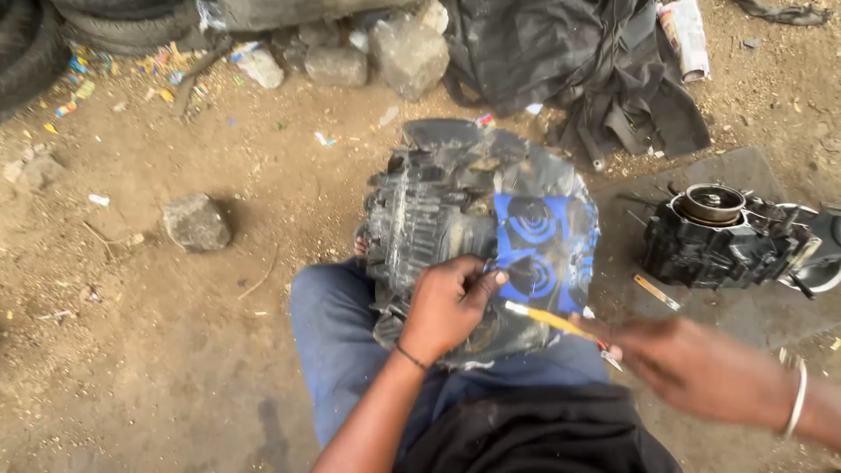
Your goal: The person sits on the ground with a motorcycle plastic body panel across their lap and scrapes old gasket residue off its underside using a knife-like scraper, working around the edges and mounting bosses. They reposition the panel repeatedly and later use pliers to pull remaining debris from the panel's clips.
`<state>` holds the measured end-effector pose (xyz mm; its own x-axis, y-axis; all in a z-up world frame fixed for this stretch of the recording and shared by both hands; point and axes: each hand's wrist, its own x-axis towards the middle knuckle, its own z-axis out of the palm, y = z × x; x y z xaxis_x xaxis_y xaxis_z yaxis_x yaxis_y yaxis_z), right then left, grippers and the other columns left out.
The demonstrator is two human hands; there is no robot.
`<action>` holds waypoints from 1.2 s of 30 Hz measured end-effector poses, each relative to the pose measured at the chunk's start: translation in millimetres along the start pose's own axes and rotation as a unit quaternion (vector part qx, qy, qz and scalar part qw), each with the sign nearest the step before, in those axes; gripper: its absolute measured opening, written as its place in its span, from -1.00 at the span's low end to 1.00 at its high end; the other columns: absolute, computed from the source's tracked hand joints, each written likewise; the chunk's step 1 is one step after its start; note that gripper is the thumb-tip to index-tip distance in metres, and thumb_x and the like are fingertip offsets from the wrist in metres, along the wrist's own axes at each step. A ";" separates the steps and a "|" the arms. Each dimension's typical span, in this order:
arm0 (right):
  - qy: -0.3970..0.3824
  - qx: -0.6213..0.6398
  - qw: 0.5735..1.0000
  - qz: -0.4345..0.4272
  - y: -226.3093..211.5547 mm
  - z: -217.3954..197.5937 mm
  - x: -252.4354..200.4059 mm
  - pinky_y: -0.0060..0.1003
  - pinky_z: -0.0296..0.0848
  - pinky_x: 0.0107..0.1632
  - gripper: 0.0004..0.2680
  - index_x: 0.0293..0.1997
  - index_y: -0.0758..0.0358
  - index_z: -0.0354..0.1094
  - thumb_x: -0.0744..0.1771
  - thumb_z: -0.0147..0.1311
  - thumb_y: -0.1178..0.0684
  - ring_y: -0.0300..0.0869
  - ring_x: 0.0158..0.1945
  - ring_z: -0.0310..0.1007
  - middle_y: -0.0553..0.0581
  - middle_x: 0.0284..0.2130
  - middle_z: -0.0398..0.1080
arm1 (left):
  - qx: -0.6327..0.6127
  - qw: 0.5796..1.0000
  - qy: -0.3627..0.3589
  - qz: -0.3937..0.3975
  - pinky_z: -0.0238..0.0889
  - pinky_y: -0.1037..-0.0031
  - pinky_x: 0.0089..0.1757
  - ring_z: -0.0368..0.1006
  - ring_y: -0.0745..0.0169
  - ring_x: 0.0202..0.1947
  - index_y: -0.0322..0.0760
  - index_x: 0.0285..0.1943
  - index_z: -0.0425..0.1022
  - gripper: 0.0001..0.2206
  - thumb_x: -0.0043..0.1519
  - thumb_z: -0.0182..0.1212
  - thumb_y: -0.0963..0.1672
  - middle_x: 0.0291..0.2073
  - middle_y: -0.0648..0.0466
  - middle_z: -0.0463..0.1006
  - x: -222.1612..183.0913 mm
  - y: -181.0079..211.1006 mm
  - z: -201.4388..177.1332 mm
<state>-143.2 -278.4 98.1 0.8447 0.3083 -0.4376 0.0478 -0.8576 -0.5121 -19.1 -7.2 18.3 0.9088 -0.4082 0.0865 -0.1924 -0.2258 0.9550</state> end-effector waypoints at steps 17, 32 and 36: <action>0.082 -0.067 0.991 0.083 3.0 59.2 7.8 -0.17 0.35 -0.53 -0.54 0.40 0.00 0.20 0.29 0.08 0.06 -0.10 -0.60 0.28 0.10 -0.60 0.29 | -0.039 0.999 0.022 0.005 0.25 0.40 -0.48 0.35 0.21 -0.63 -0.38 -0.30 0.58 -0.79 0.20 0.40 -0.09 -0.59 -0.02 0.53 -4.1 -4.8 -0.2; 0.149 -0.015 0.989 0.004 3.2 48.2 1.1 -0.08 0.57 -0.38 -0.53 0.41 0.03 0.15 0.29 0.08 0.06 0.09 -0.45 0.62 0.26 -0.22 0.52 | 0.212 0.966 0.028 0.143 0.31 0.09 0.07 0.47 -0.10 0.07 -0.32 -0.09 0.61 -0.76 0.19 0.34 -0.08 -0.01 -0.03 0.59 -40.7 14.5 -27.9; 0.046 -0.016 0.997 0.059 23.6 28.2 -13.9 -0.17 0.60 -0.24 -0.51 0.49 -0.07 0.05 0.34 0.07 -0.03 -0.03 -0.36 0.67 0.05 -0.32 0.62 | 0.292 0.918 0.074 0.257 0.35 0.00 0.14 0.53 -0.08 0.12 -0.36 -0.20 0.54 -0.83 0.25 0.29 -0.11 -0.05 -0.05 0.58 -49.5 16.7 -20.4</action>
<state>-168.8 -291.4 71.3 0.8905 0.1674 -0.4232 -0.0386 -0.8988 -0.4366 -59.8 27.2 35.7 0.6748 -0.4782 0.5621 -0.7361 -0.4908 0.4661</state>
